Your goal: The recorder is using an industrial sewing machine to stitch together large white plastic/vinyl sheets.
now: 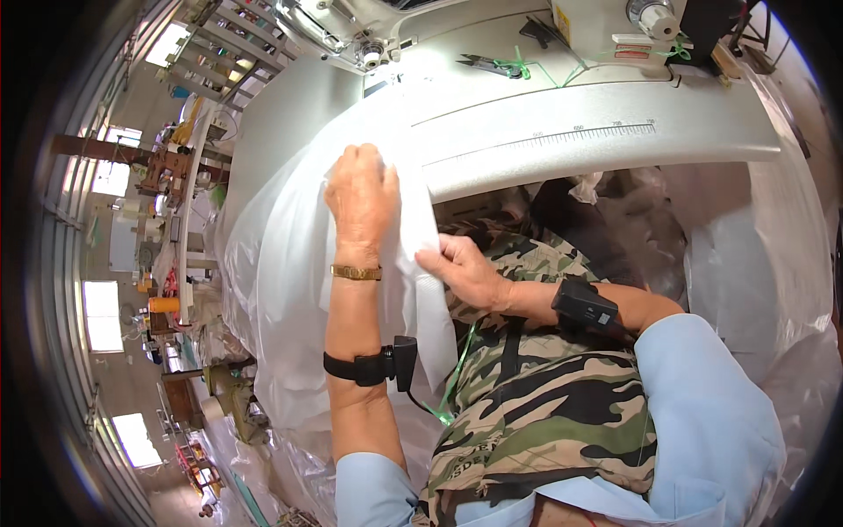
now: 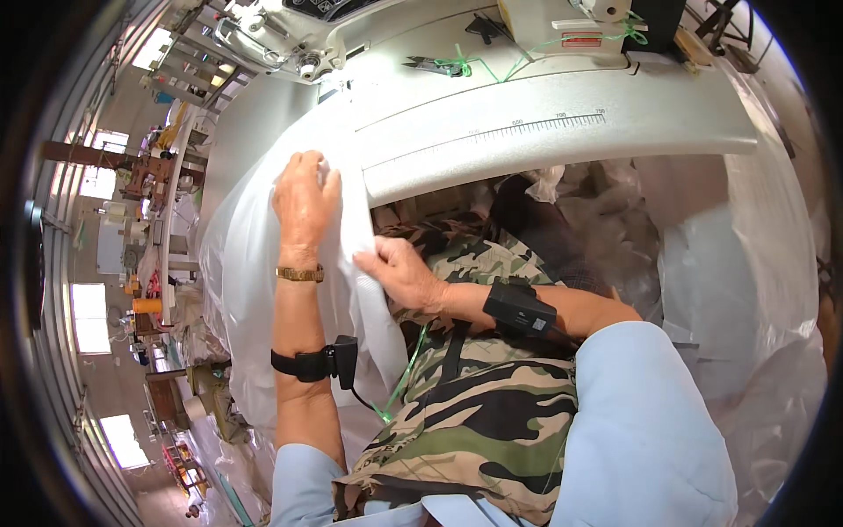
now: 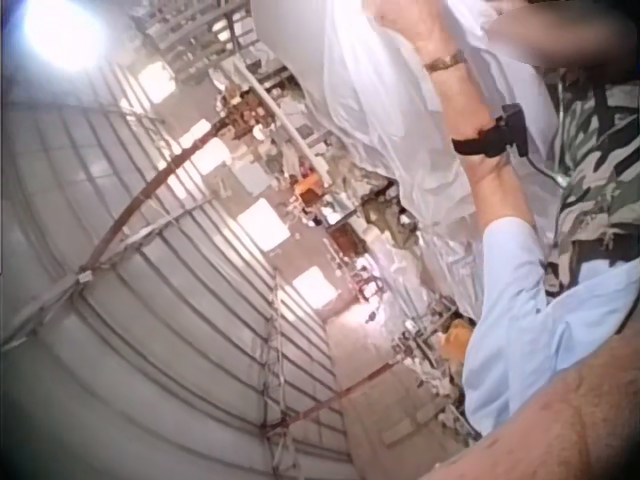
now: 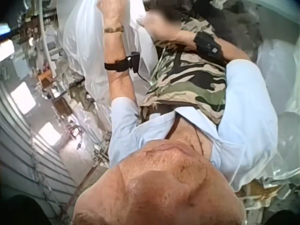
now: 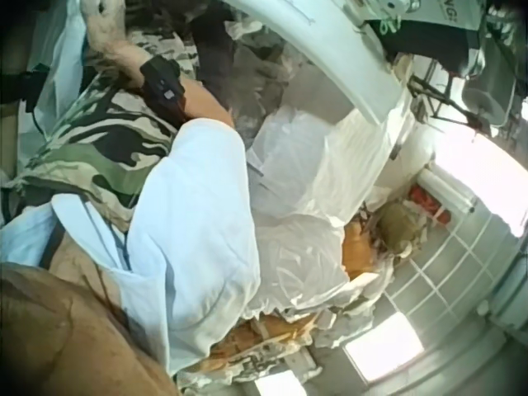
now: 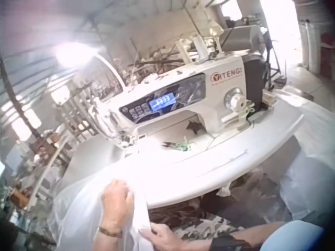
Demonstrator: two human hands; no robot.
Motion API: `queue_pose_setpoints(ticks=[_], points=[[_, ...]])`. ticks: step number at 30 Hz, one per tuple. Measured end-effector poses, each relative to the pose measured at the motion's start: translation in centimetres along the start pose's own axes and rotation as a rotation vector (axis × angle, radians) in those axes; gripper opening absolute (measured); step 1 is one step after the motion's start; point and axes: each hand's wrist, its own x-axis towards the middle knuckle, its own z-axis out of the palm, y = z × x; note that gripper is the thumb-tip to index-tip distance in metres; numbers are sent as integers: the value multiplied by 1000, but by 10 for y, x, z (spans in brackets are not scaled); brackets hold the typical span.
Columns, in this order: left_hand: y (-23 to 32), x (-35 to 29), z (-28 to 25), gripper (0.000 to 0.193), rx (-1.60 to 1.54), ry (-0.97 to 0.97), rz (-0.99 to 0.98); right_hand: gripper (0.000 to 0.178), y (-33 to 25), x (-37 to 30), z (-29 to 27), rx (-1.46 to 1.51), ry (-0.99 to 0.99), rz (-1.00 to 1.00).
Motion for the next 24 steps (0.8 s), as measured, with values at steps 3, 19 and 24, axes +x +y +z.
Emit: queue_pose_setpoints(ticks=[3, 19, 24], points=[[-46, 9, 26, 19, -47, 89, -97, 38, -17, 4, -4, -4, -179, 17], [36, 7, -4, 45, -224, -154, -95, 24, -78, 211, -92, -1646, 19, -186], [34, 7, 10, 28, -240, -157, -143, 16, -66, 224, -77, -1623, 233, -193]])
